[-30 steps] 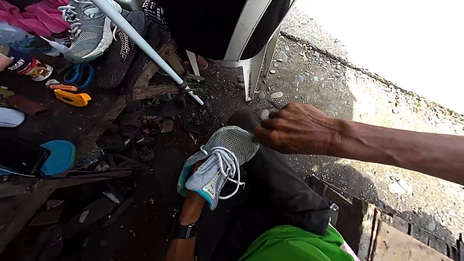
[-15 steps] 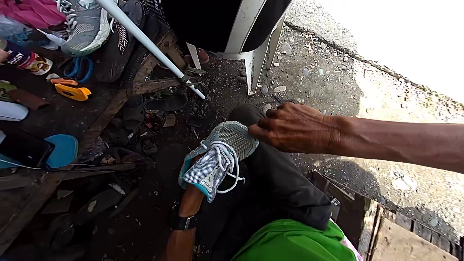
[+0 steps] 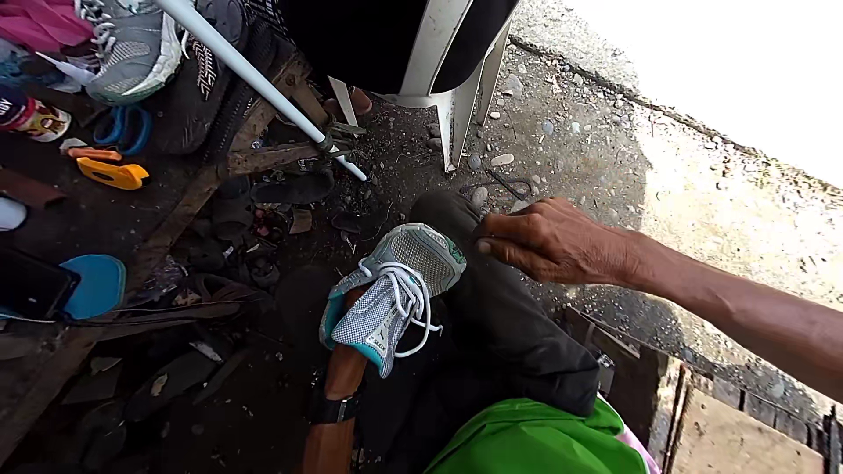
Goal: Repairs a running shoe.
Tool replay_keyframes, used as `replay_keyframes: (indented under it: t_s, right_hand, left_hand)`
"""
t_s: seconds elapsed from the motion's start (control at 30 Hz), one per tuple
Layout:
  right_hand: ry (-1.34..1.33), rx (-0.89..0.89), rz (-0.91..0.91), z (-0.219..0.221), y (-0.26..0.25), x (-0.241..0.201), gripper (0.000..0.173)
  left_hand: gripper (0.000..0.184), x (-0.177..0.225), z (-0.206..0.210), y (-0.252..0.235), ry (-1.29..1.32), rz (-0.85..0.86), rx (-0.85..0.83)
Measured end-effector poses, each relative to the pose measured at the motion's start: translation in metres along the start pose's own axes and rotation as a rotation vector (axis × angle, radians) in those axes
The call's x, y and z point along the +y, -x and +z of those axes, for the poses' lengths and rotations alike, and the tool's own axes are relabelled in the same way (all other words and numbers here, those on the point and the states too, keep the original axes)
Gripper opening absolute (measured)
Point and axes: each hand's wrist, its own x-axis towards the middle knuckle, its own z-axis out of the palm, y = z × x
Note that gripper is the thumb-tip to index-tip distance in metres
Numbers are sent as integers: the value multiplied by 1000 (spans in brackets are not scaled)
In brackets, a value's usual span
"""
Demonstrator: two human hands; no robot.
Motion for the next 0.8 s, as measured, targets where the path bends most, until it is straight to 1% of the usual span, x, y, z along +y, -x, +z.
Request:
replay_keyframes:
  t_s: [0.03, 0.1, 0.17, 0.23, 0.3, 0.43, 0.53, 0.57, 0.63, 0.7, 0.73, 0.8]
  right_hand:
    - [-182, 28, 37, 13, 1, 0, 40]
    - [-489, 103, 112, 34, 4, -2, 38]
    - [-680, 201, 126, 46, 7, -2, 33]
    - [-732, 280, 108, 55, 9, -1, 34]
    - [-712, 302, 93, 60, 8, 0, 35]
    - [-737, 357, 72, 66, 3, -1, 22]
    - [-876, 391, 76, 50, 6, -7, 23]
    - [-956, 423, 66, 40, 10, -8, 23]
    - [-1178, 517, 1, 12, 21, -5, 23]
    - [-1417, 587, -74, -21, 34, -6, 22]
    - [-1494, 575, -100, -34, 41, -6, 22]
    - [-1558, 411, -91, -52, 58, 1, 28]
  left_hand:
    - [25, 5, 0, 2, -1, -4, -2]
    - [25, 11, -2, 7, 100, -6, -14]
    - [24, 5, -5, 8, 216, 9, -10]
    - [22, 3, -5, 7, 275, -3, 8]
    - [21, -1, -4, 5, 304, 11, 16]
    - [21, -8, -3, 5, 431, -1, 2]
    - [18, 23, 6, 0, 410, -181, 63]
    - [18, 25, 5, 0, 397, -186, 57]
    - [17, 1, -4, 0, 383, -56, 7]
    - [18, -9, -7, 0, 381, -34, -5]
    - [19, -11, -8, -1, 402, -50, -9]
    - [19, -2, -7, -2, 369, -130, 5]
